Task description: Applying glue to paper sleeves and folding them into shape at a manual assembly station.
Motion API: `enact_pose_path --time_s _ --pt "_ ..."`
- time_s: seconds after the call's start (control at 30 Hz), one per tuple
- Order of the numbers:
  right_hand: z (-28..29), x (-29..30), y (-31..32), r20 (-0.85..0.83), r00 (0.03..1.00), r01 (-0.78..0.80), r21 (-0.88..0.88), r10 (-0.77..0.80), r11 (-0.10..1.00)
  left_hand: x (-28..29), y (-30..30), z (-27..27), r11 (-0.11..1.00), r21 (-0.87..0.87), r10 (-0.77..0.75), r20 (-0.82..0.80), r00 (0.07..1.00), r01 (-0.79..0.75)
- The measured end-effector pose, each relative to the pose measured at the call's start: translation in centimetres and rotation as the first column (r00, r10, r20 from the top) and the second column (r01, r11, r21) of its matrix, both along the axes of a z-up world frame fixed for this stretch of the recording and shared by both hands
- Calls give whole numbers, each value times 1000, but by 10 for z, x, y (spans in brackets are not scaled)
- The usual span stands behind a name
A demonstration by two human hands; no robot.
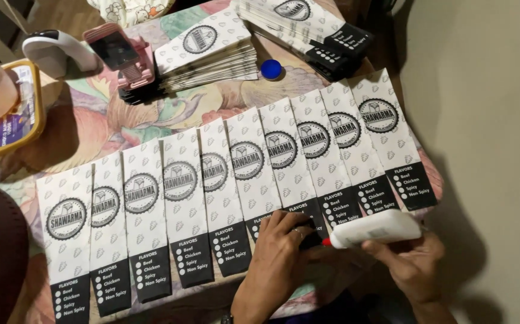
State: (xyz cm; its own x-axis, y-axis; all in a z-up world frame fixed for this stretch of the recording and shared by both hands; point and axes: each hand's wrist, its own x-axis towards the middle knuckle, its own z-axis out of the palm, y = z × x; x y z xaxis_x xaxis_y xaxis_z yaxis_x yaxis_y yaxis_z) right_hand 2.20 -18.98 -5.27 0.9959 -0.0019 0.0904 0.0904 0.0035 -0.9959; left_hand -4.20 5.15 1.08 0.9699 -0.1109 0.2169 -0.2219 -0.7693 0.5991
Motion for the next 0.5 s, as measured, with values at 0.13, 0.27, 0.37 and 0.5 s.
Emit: enact_pose_path --time_s 0.13,0.27,0.37,0.5 --pt "18 -4 21 27 996 -82 -183 88 980 0 -2 -11 999 31 19 23 1000 -19" --pt "20 -8 28 111 982 -113 -287 150 951 0 -4 -10 998 18 54 44 998 -55" --pt "-7 -1 12 1 999 -52 -81 52 995 -2 1 -7 1000 6 9 20 1000 -9" --pt "-11 1 -12 59 998 22 -108 -15 994 -1 -3 -12 998 -33 59 38 997 -58"
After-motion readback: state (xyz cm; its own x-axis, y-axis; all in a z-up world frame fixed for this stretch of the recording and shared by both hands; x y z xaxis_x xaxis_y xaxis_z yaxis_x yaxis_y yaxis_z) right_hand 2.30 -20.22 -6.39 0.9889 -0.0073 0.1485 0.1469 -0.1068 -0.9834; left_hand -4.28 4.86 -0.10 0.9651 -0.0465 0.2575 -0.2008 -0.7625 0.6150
